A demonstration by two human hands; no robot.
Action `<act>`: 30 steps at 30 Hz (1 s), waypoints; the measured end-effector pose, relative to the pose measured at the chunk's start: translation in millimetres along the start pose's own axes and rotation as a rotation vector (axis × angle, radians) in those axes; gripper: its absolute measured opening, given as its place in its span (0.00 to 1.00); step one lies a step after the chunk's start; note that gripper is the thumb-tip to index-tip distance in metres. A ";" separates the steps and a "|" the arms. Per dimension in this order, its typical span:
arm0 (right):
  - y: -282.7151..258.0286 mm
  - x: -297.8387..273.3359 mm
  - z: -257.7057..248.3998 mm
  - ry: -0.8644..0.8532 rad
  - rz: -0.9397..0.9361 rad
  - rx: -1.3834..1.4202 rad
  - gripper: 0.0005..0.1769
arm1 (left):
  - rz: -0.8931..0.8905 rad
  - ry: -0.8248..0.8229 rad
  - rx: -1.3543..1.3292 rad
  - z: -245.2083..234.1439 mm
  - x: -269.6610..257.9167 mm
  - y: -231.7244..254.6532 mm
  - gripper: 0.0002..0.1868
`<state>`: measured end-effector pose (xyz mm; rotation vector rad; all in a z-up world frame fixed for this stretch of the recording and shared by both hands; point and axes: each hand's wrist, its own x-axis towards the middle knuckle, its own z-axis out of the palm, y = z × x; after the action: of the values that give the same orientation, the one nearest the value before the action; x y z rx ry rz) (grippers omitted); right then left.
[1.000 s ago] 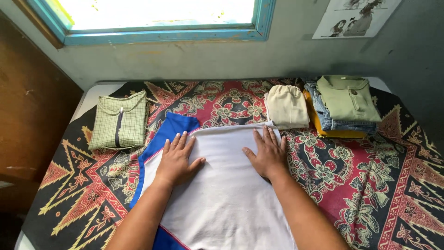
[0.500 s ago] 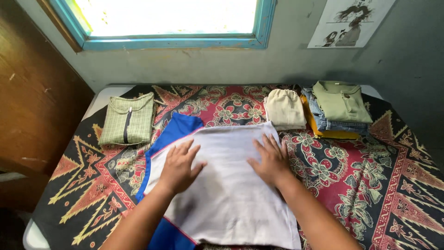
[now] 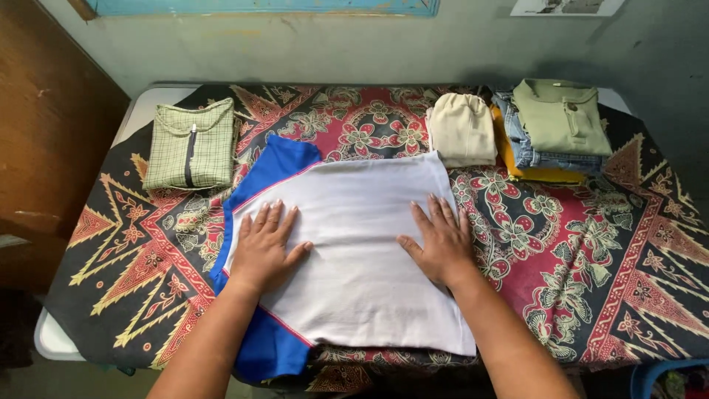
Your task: The person folds a white and blue t-shirt and a red t-shirt on a patterned table. They smooth and fold each garment into neat rectangles and place them in a stack.
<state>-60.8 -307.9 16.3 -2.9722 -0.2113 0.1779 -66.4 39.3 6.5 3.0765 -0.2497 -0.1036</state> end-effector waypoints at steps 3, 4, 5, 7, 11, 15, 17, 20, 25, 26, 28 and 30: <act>-1.4 -1.8 -2.7 0.008 -0.008 0.006 0.46 | 0.022 0.074 -0.014 8.5 -0.3 -3.6 0.43; 0.9 -0.3 -0.4 0.010 -0.010 0.005 0.46 | 0.020 0.076 -0.014 10.6 -2.0 -4.7 0.43; 3.0 1.0 2.2 0.024 -0.014 0.010 0.46 | 0.065 0.158 -0.058 12.9 -4.0 -5.9 0.42; 3.7 -2.6 7.7 0.036 -0.020 0.010 0.45 | 0.106 0.241 -0.106 26.5 -10.1 -7.4 0.41; -11.7 -19.8 10.3 0.087 -0.054 -0.039 0.44 | 0.250 0.314 -0.023 12.3 -33.0 11.9 0.47; -28.6 -50.2 33.5 -0.074 -0.122 -0.031 0.49 | 0.312 0.216 0.043 39.0 -60.2 13.7 0.52; -23.7 -52.2 39.6 -0.048 -0.141 -0.053 0.49 | 0.312 0.255 0.061 43.1 -61.9 11.0 0.52; -24.0 -52.5 36.3 -0.034 -0.157 -0.073 0.49 | 0.306 0.291 0.074 40.4 -61.7 10.6 0.52; -17.7 -48.4 49.4 0.065 -0.188 -0.096 0.49 | 0.313 0.279 0.055 38.8 -60.4 10.2 0.52; -20.9 -50.2 42.9 0.012 -0.170 -0.076 0.49 | 0.310 0.259 0.044 39.5 -60.9 10.0 0.52; -27.3 -53.5 35.4 -0.039 -0.153 -0.057 0.49 | 0.305 0.240 0.032 37.4 -65.7 13.9 0.51; -32.4 -54.9 32.6 -0.097 -0.086 -0.018 0.49 | 0.315 0.149 -0.044 30.2 -71.0 22.6 0.50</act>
<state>-123.2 -279.7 -4.5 -2.9675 -0.3531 0.3112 -142.1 27.2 -17.8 2.9365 -0.7054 0.1308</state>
